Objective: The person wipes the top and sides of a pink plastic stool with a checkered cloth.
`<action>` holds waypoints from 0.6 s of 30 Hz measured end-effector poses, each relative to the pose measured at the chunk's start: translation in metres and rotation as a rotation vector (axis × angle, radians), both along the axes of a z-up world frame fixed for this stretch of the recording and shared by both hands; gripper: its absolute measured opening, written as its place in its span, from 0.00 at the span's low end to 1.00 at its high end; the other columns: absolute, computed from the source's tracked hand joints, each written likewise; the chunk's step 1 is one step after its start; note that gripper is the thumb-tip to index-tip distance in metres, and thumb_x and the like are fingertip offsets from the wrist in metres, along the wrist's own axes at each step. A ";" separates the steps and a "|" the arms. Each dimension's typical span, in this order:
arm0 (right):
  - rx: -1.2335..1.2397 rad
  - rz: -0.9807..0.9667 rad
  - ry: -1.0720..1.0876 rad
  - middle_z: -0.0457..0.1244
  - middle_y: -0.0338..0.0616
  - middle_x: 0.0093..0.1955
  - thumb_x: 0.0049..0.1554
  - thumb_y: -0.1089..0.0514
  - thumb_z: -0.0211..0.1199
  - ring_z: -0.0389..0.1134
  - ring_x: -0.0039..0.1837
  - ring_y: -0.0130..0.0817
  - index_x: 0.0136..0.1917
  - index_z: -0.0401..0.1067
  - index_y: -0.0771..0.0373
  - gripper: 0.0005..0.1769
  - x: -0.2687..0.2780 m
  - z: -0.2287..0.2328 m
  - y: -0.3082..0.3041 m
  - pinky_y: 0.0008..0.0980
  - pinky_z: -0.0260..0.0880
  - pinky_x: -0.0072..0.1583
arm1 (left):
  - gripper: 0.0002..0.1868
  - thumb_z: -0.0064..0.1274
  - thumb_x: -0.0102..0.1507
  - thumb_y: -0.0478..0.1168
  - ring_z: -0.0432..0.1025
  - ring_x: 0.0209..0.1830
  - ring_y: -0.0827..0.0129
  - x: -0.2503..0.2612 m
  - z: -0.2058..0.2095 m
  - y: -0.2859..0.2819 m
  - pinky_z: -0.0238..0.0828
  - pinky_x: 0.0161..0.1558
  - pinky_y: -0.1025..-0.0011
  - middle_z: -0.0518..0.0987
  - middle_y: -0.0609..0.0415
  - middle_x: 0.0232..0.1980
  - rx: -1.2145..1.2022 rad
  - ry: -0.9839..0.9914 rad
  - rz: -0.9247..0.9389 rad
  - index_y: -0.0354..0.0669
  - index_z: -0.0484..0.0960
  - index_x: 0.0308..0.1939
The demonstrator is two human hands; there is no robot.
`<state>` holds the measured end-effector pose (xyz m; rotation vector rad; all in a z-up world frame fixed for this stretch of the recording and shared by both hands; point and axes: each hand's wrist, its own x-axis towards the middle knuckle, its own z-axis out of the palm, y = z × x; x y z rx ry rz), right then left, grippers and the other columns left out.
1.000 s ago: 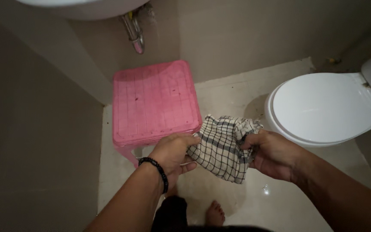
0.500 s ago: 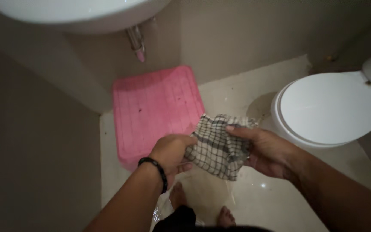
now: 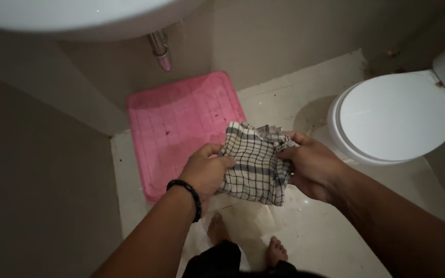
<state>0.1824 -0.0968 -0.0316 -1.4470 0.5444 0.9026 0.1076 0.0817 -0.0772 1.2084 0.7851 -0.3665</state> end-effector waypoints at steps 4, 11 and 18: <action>-0.013 -0.006 0.007 0.65 0.52 0.63 0.60 0.70 0.47 0.68 0.60 0.41 0.69 0.62 0.61 0.24 -0.002 -0.007 0.002 0.43 0.73 0.61 | 0.25 0.57 0.59 0.36 0.80 0.48 0.64 0.009 -0.014 0.016 0.78 0.47 0.66 0.84 0.49 0.52 0.285 0.063 -0.239 0.37 0.77 0.61; -0.087 -0.020 -0.067 0.56 0.53 0.76 0.61 0.56 0.58 0.58 0.76 0.46 0.80 0.44 0.59 0.39 -0.002 -0.020 0.002 0.47 0.55 0.76 | 0.37 0.60 0.60 0.49 0.79 0.53 0.62 0.027 -0.032 0.046 0.77 0.53 0.67 0.81 0.45 0.58 0.489 0.058 -0.307 0.43 0.65 0.70; -0.234 0.053 -0.010 0.51 0.52 0.82 0.59 0.47 0.60 0.53 0.80 0.49 0.82 0.45 0.63 0.45 0.001 -0.049 -0.016 0.47 0.55 0.77 | 0.39 0.53 0.63 0.57 0.79 0.52 0.53 0.005 -0.027 0.080 0.83 0.42 0.54 0.75 0.45 0.66 0.630 0.370 -0.512 0.45 0.65 0.74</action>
